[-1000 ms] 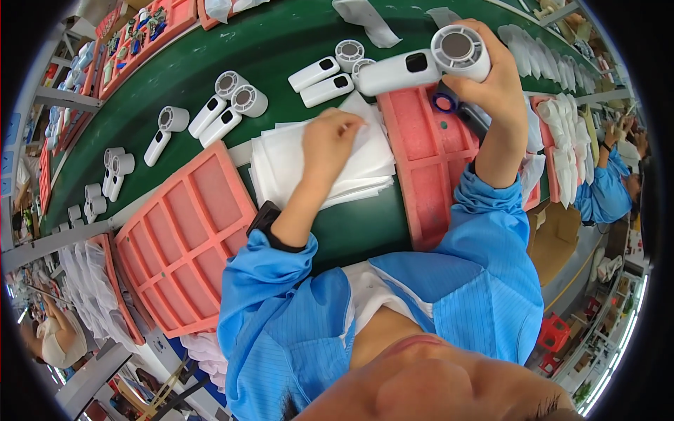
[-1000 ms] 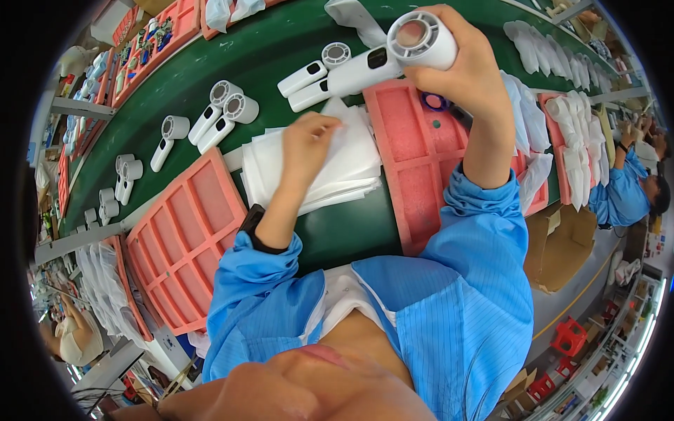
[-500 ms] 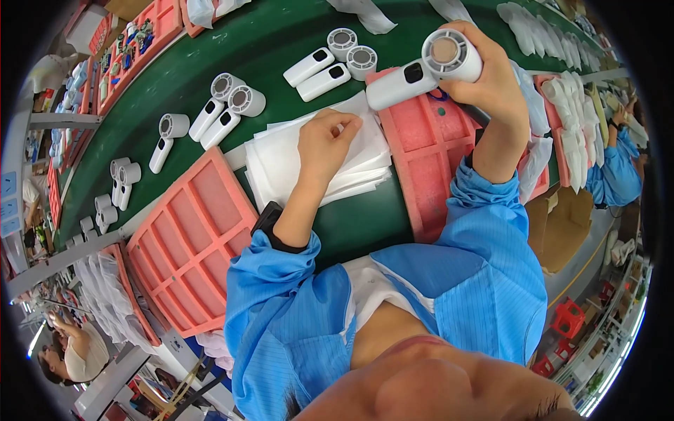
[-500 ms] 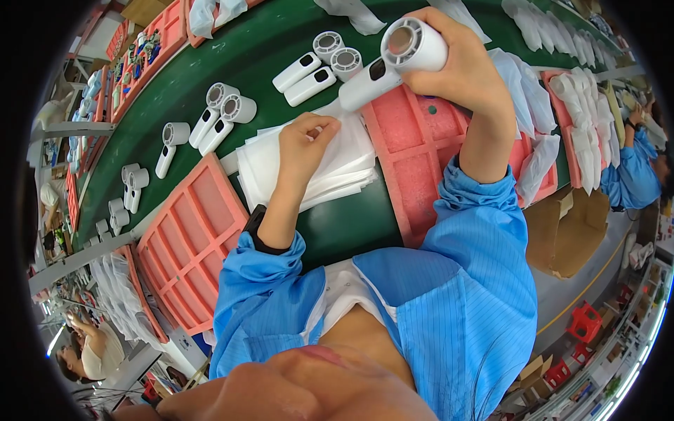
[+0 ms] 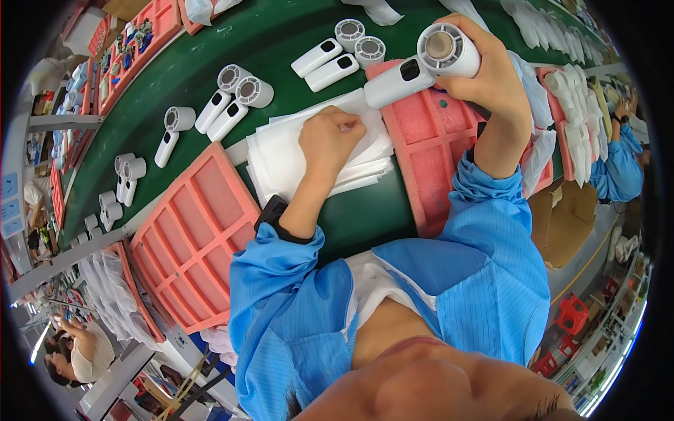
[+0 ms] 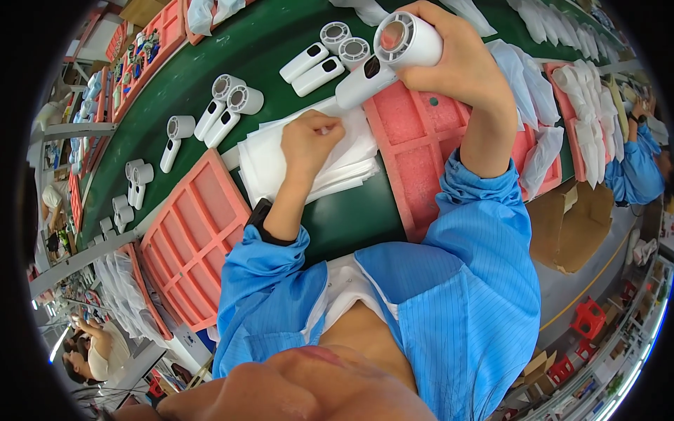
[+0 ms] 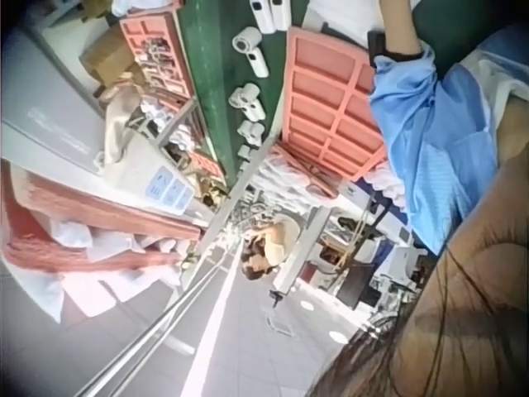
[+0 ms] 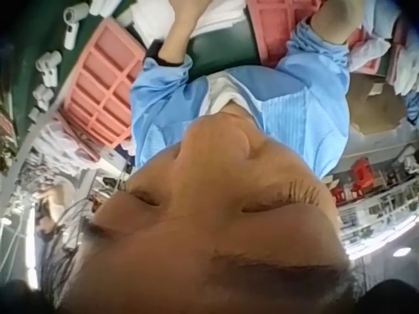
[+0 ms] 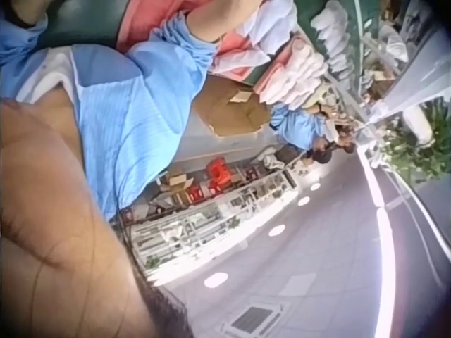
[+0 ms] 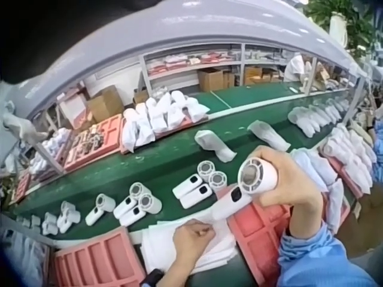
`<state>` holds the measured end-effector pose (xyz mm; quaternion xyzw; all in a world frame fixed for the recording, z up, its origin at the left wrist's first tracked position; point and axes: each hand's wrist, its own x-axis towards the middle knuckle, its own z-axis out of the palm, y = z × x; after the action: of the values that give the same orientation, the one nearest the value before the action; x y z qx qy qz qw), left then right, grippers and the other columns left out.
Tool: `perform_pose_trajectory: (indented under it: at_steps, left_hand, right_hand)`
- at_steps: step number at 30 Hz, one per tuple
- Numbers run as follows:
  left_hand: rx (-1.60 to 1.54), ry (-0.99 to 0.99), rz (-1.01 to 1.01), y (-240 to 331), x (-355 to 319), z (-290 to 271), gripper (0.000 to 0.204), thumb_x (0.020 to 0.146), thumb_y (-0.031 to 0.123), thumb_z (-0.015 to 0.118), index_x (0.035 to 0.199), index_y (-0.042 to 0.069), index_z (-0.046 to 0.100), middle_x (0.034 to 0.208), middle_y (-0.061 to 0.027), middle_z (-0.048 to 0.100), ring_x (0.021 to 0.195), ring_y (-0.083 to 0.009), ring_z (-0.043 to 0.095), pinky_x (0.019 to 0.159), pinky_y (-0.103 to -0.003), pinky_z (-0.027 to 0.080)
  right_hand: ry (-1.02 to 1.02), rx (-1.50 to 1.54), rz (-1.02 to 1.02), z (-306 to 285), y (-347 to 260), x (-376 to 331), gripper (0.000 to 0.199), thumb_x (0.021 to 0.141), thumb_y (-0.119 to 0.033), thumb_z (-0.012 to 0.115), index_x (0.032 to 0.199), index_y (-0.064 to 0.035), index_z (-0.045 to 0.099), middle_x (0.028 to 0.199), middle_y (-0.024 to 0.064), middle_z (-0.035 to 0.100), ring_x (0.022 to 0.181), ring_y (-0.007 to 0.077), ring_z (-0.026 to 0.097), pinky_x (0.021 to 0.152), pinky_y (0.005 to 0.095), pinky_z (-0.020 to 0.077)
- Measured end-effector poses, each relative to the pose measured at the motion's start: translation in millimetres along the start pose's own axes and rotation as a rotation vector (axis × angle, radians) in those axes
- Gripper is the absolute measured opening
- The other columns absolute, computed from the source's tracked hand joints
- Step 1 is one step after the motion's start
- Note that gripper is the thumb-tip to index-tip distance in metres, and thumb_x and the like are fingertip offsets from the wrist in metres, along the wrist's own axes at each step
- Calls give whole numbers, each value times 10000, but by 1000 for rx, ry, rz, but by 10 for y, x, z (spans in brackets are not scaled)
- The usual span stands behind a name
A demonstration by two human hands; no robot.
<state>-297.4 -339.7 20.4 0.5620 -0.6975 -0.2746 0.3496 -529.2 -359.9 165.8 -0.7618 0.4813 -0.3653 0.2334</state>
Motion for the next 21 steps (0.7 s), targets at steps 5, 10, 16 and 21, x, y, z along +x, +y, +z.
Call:
perform_pose_trajectory:
  at_steps: [5, 10, 16, 21]
  left_hand:
    - [-332, 16, -80, 62, 19, -307, 103, 733, 161, 719, 783, 74, 742, 770, -13, 682, 606, -134, 595, 568, -287, 468]
    - [-841, 229, -161, 252, -77, -524, 116, 839, 110, 678, 873, 6, 716, 798, -44, 671, 650, -111, 581, 627, -252, 472]
    - [-1398, 280, -208, 377, -16, -826, 102, 893, 48, 633, 940, -29, 681, 903, -50, 658, 743, -117, 583, 731, -227, 467]
    - [-752, 408, 51, 539, -192, -655, 100, 808, -12, 668, 899, 11, 703, 927, -75, 654, 772, -177, 597, 759, -260, 468]
  right_hand:
    - [-16, 60, 58, 48, -52, 6, 517, 577, -103, 680, 1077, -34, 568, 923, 38, 587, 846, 137, 551, 779, 270, 463]
    - [-49, 95, -188, 538, -40, 114, 554, 568, -88, 729, 1095, -28, 573, 972, 64, 569, 897, 157, 564, 786, 286, 474]
    - [13, 56, -433, 1113, -172, 102, 667, 573, -51, 801, 1203, -30, 582, 1094, 102, 535, 949, 235, 574, 794, 314, 489]
    - [127, -79, -453, 1233, -158, 124, 699, 580, -29, 794, 1243, -44, 575, 1094, 114, 530, 946, 279, 565, 778, 341, 493]
